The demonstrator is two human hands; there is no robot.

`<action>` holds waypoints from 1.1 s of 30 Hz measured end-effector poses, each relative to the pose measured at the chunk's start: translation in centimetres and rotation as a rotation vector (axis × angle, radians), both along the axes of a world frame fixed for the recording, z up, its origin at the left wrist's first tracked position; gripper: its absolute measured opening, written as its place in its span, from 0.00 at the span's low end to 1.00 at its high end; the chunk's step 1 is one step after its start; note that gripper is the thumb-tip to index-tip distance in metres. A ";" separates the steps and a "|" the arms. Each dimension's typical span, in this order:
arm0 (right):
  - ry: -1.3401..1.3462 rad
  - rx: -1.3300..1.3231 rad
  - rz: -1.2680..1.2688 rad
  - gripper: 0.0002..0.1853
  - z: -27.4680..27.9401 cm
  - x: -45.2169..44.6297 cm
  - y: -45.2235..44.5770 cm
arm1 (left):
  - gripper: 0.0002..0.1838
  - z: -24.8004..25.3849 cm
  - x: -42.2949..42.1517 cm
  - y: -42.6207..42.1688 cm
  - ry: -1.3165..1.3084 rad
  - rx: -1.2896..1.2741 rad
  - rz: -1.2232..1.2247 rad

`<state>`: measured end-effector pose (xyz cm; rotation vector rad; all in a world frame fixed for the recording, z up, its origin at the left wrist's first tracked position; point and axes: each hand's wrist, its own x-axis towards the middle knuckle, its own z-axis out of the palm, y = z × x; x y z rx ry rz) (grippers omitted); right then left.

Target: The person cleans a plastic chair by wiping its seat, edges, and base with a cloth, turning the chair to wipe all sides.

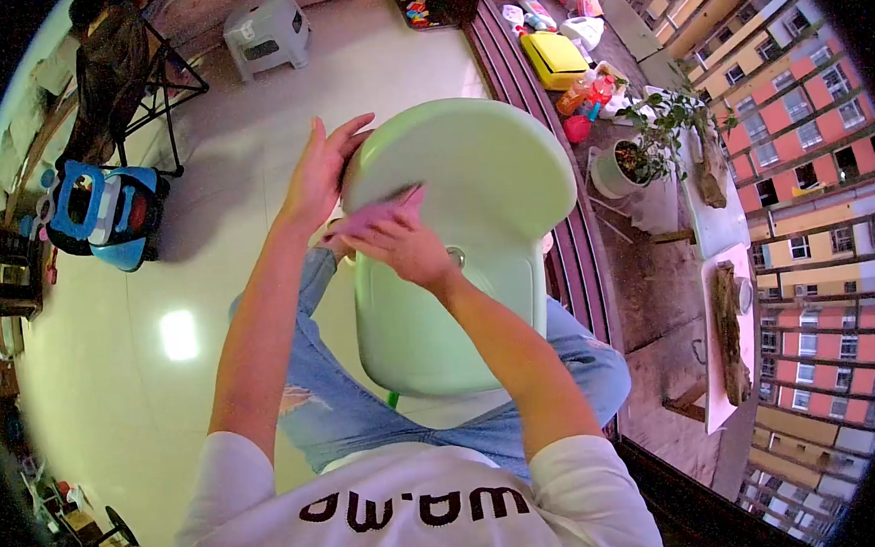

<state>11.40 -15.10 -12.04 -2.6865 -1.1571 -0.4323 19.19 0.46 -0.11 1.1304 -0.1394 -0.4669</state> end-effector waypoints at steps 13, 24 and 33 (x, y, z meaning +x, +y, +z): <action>0.367 0.044 -0.096 0.28 -5.4 -4.3 -0.7 | 0.28 -0.1 -1.7 -2.4 -0.136 0.436 0.212; 0.379 0.716 -0.978 0.25 -6.3 -12.6 -19.6 | 0.24 -2.7 -0.8 -2.6 -0.267 0.486 0.353; 0.220 0.620 -0.478 0.23 -0.8 -10.3 -2.2 | 0.25 -0.5 -2.1 -3.5 -0.253 0.575 0.429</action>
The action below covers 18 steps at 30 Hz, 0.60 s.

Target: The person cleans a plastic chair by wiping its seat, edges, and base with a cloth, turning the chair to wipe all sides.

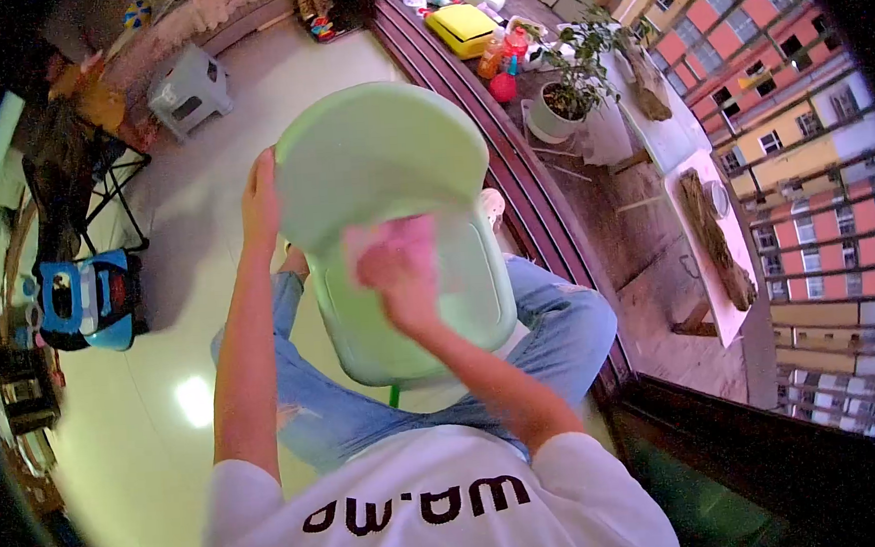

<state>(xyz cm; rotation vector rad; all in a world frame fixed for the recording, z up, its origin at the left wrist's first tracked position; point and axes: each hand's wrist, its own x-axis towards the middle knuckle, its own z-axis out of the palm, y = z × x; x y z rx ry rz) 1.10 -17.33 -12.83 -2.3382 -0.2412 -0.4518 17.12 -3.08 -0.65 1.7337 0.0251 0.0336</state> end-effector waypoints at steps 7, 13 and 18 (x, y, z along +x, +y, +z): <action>0.093 -0.209 0.407 0.28 -4.0 0.2 5.6 | 0.26 -0.6 0.6 0.6 0.028 0.026 -0.039; 0.020 -0.220 -0.230 0.23 -7.0 1.3 -8.0 | 0.26 0.0 0.3 0.5 0.004 0.032 -0.069; 0.243 -0.233 -0.469 0.22 -5.8 -2.5 -15.6 | 0.25 -0.3 0.4 0.5 -0.030 0.029 -0.042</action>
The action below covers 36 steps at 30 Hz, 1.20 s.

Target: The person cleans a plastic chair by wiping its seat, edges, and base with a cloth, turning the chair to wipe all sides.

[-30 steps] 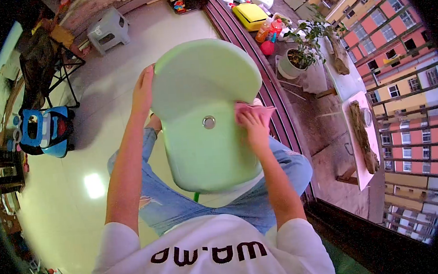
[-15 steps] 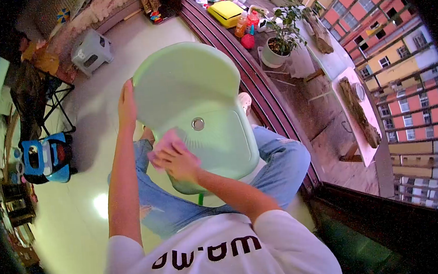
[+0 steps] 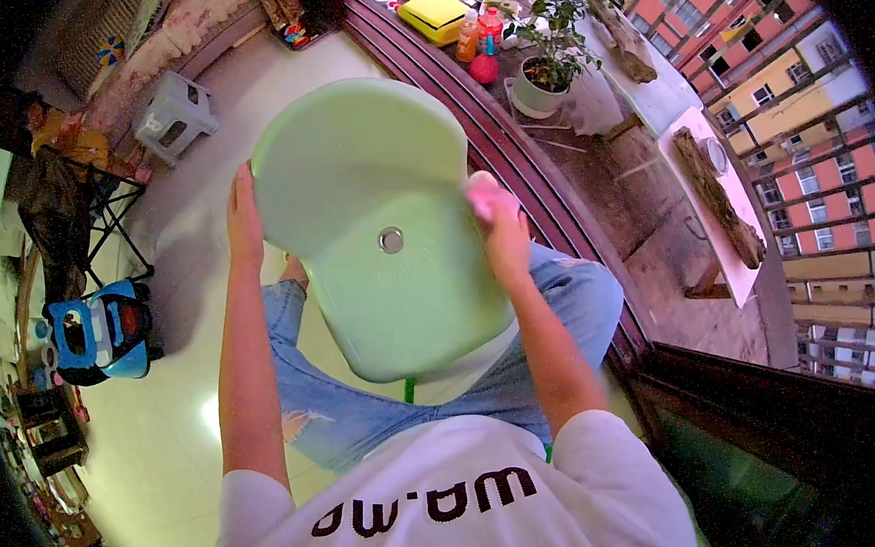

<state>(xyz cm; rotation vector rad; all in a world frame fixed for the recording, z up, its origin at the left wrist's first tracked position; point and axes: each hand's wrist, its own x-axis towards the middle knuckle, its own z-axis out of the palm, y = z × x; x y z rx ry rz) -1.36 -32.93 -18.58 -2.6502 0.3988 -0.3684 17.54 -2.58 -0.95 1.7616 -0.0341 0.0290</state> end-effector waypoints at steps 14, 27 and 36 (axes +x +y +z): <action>-0.026 -0.022 0.414 0.26 1.2 2.7 15.8 | 0.28 -0.6 0.5 0.3 -0.003 -0.016 -0.018; 0.101 0.206 1.191 0.19 3.3 -8.9 14.8 | 0.32 -0.4 0.3 0.1 0.006 -0.054 -0.035; 0.164 0.283 0.302 0.06 12.3 -3.9 4.7 | 0.32 -0.9 0.9 0.3 -0.009 0.049 -0.001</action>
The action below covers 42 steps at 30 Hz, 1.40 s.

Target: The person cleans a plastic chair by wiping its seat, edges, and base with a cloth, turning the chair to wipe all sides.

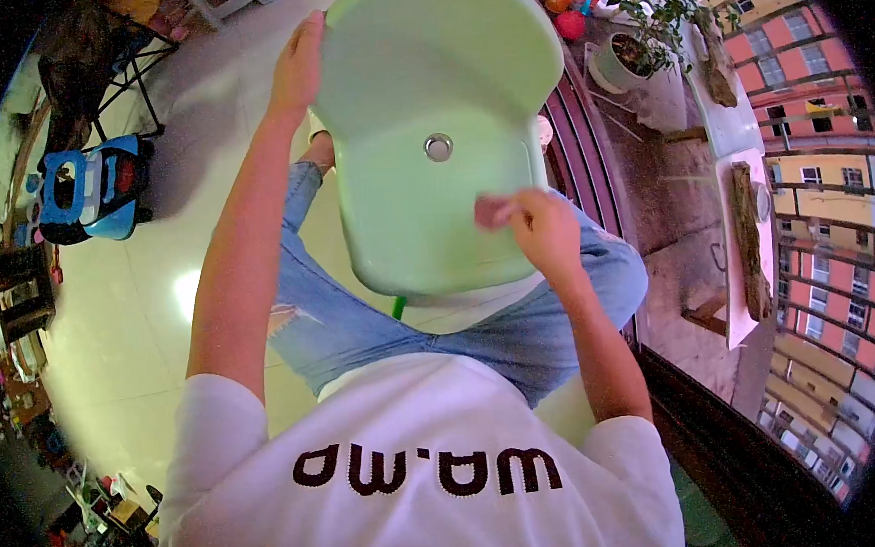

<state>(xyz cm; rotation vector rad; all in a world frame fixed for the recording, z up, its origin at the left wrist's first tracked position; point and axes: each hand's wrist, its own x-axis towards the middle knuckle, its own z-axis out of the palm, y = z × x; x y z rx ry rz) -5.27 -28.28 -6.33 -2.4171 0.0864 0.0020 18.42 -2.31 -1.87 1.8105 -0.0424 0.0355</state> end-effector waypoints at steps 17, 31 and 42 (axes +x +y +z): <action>0.252 0.404 0.645 0.19 -8.1 -5.1 0.0 | 0.34 -0.3 0.4 0.3 -0.005 0.023 0.012; -0.354 0.113 0.187 0.16 -4.5 -0.3 7.6 | 0.35 1.0 -0.3 -0.4 0.031 -0.015 0.017; -0.373 -0.230 0.268 0.20 -10.6 6.6 11.6 | 0.33 1.2 -0.9 -0.3 0.008 0.038 0.062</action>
